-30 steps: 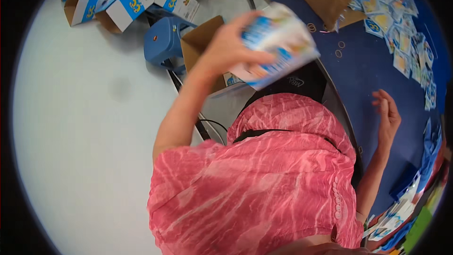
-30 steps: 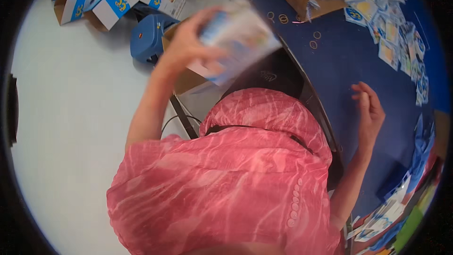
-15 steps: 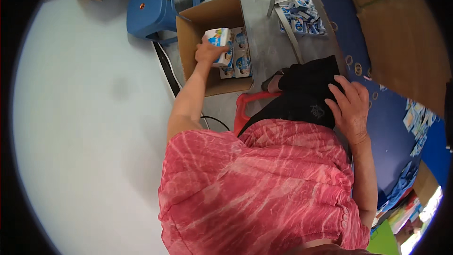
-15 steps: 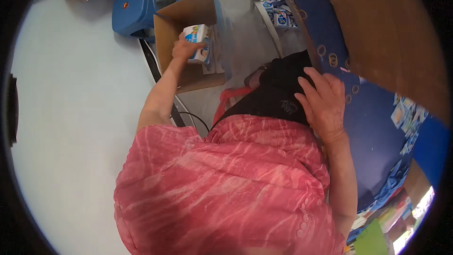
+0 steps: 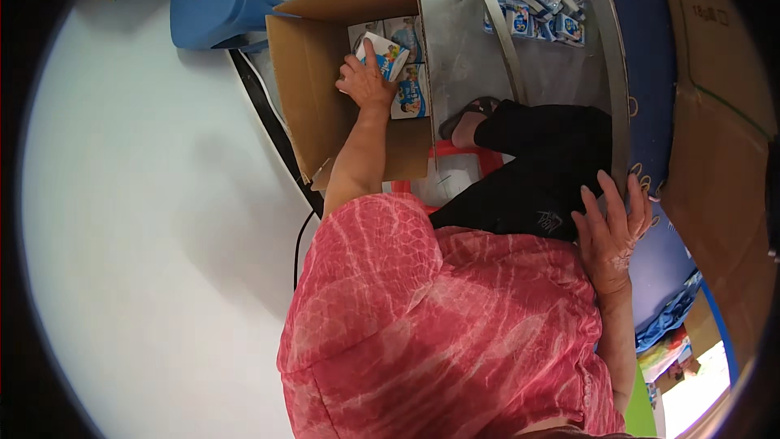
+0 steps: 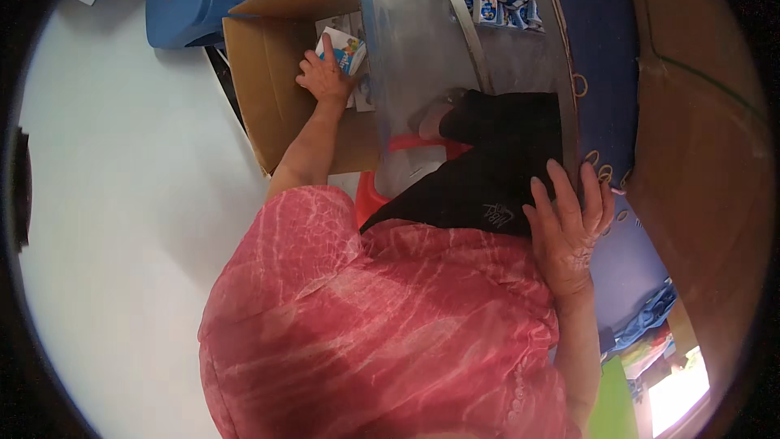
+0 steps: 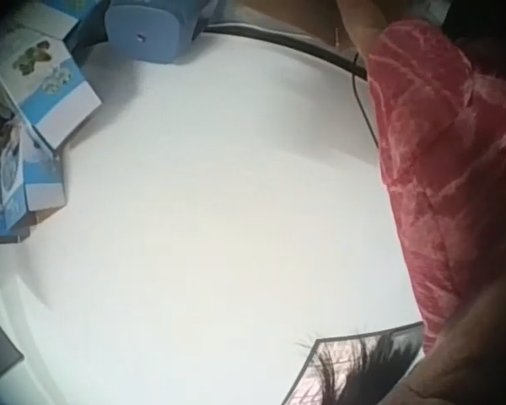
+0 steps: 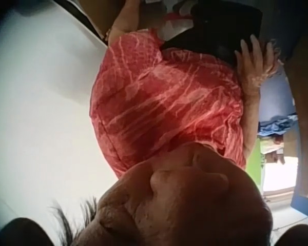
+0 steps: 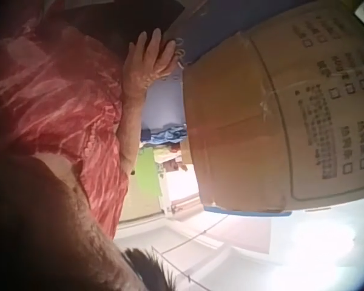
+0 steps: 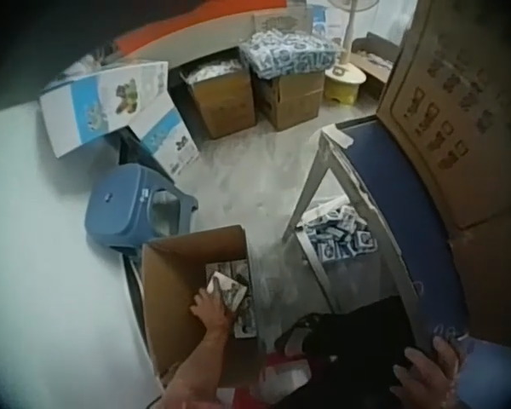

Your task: The person packs small items into sachets, folds cardboard boxes, fills the boxes with sachets, and seals them with tape from a dispenser before placing the packed boxes into a carton.

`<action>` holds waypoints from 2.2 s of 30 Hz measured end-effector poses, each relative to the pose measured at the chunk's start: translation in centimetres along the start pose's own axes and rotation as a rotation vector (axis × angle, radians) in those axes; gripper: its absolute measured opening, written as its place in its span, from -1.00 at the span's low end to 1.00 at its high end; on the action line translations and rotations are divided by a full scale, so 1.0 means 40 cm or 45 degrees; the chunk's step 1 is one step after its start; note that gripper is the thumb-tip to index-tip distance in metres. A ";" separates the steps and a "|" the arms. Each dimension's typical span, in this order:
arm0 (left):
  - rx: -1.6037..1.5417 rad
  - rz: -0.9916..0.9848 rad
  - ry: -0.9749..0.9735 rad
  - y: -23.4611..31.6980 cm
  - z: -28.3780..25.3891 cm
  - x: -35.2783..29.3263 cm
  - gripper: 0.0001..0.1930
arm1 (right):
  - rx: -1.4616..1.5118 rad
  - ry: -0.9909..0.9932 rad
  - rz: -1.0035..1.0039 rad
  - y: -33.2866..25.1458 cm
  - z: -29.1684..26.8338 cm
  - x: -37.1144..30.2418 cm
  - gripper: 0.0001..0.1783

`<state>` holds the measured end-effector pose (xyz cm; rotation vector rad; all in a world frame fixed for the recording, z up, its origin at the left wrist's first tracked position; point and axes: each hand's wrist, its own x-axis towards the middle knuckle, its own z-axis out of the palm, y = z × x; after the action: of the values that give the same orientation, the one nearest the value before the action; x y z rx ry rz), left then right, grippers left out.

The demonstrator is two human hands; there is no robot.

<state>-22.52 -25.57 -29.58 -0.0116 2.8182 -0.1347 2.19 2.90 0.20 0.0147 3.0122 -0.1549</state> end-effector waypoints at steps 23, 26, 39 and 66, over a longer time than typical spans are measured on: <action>0.041 -0.656 -0.284 -0.027 0.235 -0.061 0.21 | 0.036 -0.002 -0.004 0.006 0.001 0.003 -0.61; 0.032 -0.580 -0.113 -0.029 0.273 -0.054 0.22 | 0.040 -0.009 0.007 0.002 -0.002 0.005 -0.63; -0.154 -0.463 -0.778 -0.018 0.455 -0.032 0.07 | -0.007 -0.007 0.019 0.002 0.010 0.005 -0.65; -1.209 2.542 -0.630 0.681 -0.616 -0.957 -0.72 | -0.024 1.139 0.555 0.185 0.037 -0.608 -0.61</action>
<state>6.24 4.67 3.16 1.9004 1.0833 1.2812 26.63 10.02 1.04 0.9746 3.7564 -0.0866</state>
